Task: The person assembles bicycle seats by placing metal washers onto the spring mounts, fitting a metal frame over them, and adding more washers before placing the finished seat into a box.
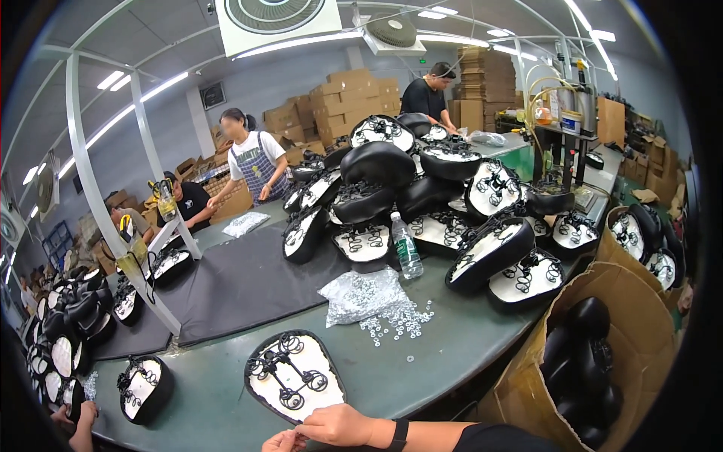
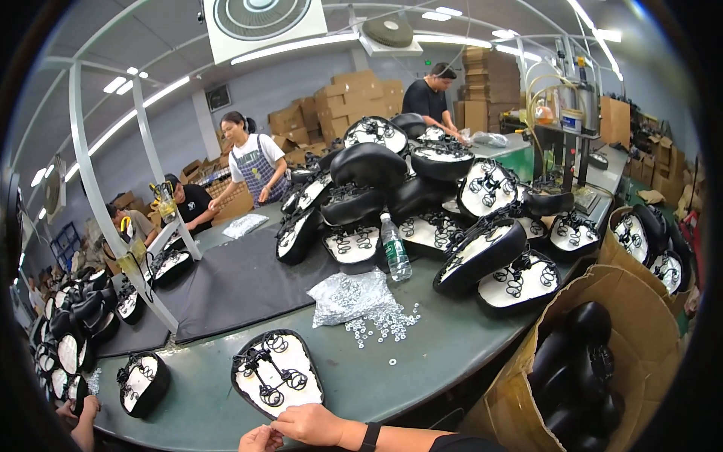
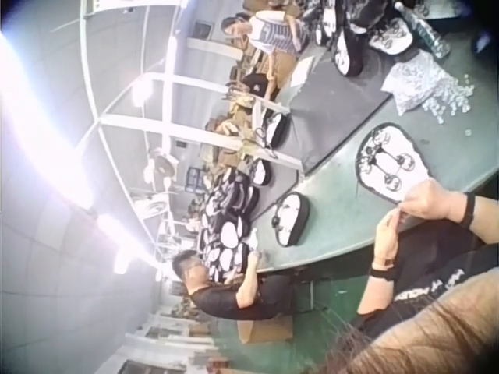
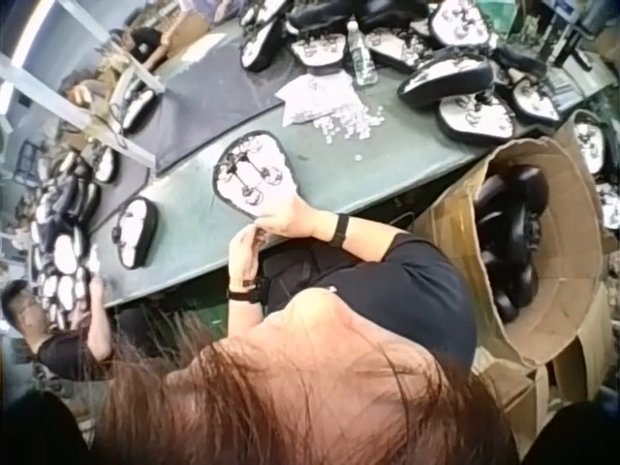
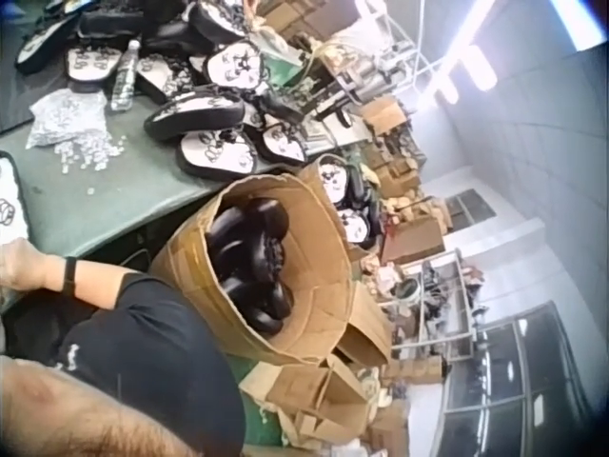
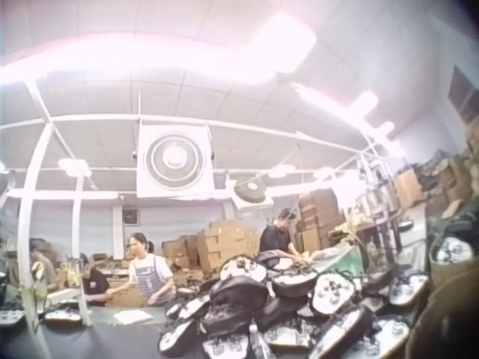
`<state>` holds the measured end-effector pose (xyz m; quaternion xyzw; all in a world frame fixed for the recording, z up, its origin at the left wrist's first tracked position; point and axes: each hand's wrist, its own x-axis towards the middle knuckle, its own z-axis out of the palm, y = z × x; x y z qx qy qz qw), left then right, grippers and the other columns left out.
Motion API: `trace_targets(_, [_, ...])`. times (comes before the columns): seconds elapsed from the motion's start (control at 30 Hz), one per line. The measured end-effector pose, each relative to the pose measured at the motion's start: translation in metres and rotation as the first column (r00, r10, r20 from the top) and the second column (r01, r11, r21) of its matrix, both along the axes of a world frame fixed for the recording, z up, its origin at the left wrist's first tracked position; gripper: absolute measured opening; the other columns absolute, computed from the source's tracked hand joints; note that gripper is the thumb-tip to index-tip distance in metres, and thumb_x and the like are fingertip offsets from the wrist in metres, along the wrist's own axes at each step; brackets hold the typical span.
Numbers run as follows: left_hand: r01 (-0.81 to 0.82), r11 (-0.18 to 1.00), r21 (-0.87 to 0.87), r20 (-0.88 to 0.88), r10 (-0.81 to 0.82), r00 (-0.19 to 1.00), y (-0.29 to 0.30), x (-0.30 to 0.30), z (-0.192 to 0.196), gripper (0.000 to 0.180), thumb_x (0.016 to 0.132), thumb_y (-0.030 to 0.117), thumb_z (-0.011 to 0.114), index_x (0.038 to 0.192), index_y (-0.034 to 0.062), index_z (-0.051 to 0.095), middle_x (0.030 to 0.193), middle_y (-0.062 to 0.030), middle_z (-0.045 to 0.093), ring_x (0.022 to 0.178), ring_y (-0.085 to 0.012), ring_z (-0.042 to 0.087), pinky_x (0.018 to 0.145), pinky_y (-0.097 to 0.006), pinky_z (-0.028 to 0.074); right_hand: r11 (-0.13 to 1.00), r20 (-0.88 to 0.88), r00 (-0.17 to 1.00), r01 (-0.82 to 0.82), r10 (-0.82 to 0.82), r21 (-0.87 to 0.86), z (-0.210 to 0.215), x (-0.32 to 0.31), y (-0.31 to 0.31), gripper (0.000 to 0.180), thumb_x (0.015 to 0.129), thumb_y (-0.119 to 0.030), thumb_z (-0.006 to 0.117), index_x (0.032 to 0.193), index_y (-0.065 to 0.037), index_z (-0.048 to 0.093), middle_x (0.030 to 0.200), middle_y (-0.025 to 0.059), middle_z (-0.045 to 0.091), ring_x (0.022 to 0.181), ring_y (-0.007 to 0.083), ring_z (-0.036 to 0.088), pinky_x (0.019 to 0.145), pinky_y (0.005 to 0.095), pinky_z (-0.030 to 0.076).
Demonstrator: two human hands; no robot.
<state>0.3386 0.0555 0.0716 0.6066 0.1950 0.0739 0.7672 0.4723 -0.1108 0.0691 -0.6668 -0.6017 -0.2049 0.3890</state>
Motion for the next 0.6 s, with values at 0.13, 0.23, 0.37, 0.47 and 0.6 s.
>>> trace_targets(0.13, [0.061, 0.997, 0.054, -0.034, -0.060, 0.998, 0.000, -0.001, 0.006, 0.017, 0.101, 0.014, 0.069, 0.106, -0.0026, 0.072, 0.095, -0.0038, 0.070, 0.084, -0.0119, 0.062, 0.079, -0.027, 0.050, 0.995, 0.039, 0.998, -0.049, 0.046, 0.092, 0.001, 0.002, -0.004, 0.021, 0.091, -0.023, 0.074, 0.107, -0.009, 0.073, 0.082, 0.0054, 0.070, 0.067, 0.0237, 0.068, 0.059, 0.0362, 0.055])
trace_targets(0.23, [0.074, 0.996, 0.059, -0.007, -0.073, 0.997, 0.003, -0.006, 0.002, 0.017, 0.100, 0.014, 0.070, 0.105, -0.0024, 0.072, 0.094, -0.0038, 0.070, 0.084, -0.0122, 0.062, 0.079, -0.027, 0.050, 0.996, -0.070, 0.997, -0.034, 0.040, 0.077, -0.001, -0.009, -0.005, 0.014, 0.089, -0.025, 0.075, 0.099, -0.015, 0.077, 0.081, 0.0064, 0.068, 0.070, 0.0279, 0.068, 0.061, 0.0394, 0.055])
trace_targets(0.37, [0.106, 0.994, -0.039, -0.010, -0.107, 0.994, 0.001, -0.006, 0.010, 0.013, 0.098, 0.011, 0.071, 0.104, -0.0009, 0.072, 0.092, -0.0027, 0.069, 0.082, -0.0116, 0.061, 0.077, -0.026, 0.050, 0.990, -0.104, 0.995, 0.012, 0.003, 0.140, 0.006, -0.018, -0.009, 0.012, 0.089, -0.023, 0.075, 0.097, -0.014, 0.078, 0.082, 0.0082, 0.071, 0.072, 0.0294, 0.070, 0.064, 0.0401, 0.057])
trace_targets(0.47, [0.096, 0.995, -0.023, -0.011, -0.096, 0.995, -0.010, 0.005, 0.024, 0.014, 0.100, 0.014, 0.070, 0.103, 0.0005, 0.072, 0.090, -0.0017, 0.068, 0.079, -0.0111, 0.061, 0.074, -0.026, 0.049, 0.991, -0.180, 0.983, 0.063, -0.040, 0.120, -0.016, -0.008, -0.005, 0.016, 0.089, -0.028, 0.076, 0.098, -0.015, 0.080, 0.086, 0.0096, 0.075, 0.075, 0.0303, 0.072, 0.066, 0.0403, 0.058])
trace_targets(0.6, [0.091, 0.971, 0.223, -0.067, -0.078, 0.995, -0.007, 0.018, 0.023, 0.021, 0.100, 0.019, 0.071, 0.108, -0.0002, 0.072, 0.094, -0.0037, 0.070, 0.082, -0.0147, 0.062, 0.076, -0.031, 0.051, 0.994, -0.271, 0.959, 0.097, -0.080, 0.050, -0.021, 0.008, -0.007, 0.021, 0.089, -0.034, 0.076, 0.099, -0.016, 0.081, 0.089, 0.0098, 0.076, 0.076, 0.0313, 0.073, 0.067, 0.0402, 0.058])
